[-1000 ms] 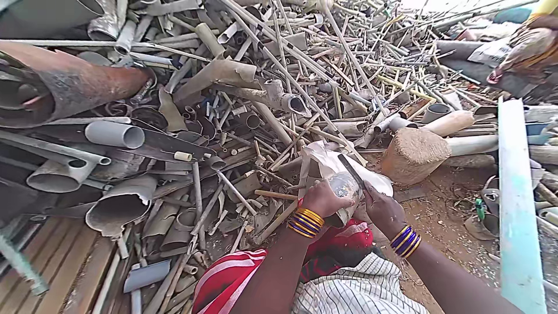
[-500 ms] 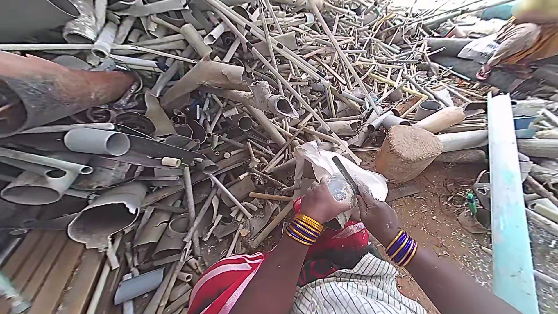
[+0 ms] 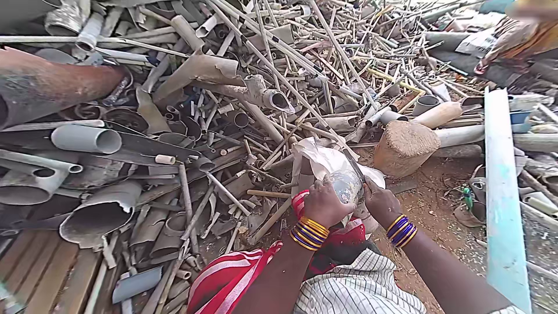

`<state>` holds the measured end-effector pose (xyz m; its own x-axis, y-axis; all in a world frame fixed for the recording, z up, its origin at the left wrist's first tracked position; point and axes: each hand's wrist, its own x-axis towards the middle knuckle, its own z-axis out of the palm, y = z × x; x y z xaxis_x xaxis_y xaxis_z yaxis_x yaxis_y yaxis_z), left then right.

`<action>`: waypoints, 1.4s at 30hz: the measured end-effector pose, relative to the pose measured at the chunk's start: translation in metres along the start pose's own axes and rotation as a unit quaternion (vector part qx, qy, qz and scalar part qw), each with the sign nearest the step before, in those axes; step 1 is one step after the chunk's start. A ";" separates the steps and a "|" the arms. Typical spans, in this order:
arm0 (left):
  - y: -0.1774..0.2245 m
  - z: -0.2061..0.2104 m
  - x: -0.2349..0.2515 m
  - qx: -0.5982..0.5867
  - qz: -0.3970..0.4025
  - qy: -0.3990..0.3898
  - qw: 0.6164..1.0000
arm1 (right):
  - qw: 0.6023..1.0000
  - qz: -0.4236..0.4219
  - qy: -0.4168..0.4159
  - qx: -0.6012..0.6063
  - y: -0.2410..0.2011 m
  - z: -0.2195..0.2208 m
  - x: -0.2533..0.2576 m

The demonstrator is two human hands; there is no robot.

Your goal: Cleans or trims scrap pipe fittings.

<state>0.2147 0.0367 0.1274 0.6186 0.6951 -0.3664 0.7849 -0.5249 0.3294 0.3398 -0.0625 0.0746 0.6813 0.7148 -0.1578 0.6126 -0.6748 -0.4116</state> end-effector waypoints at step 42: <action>-0.018 -0.015 0.023 -0.072 -0.016 -0.026 0.997 | 0.995 -0.062 0.077 -0.015 -0.009 0.018 0.002</action>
<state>0.2138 0.0694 0.1258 0.5974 0.6823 -0.4214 0.7931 -0.4249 0.4365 0.3284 -0.0522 0.0618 0.6512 0.7582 0.0329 0.7063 -0.5895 -0.3919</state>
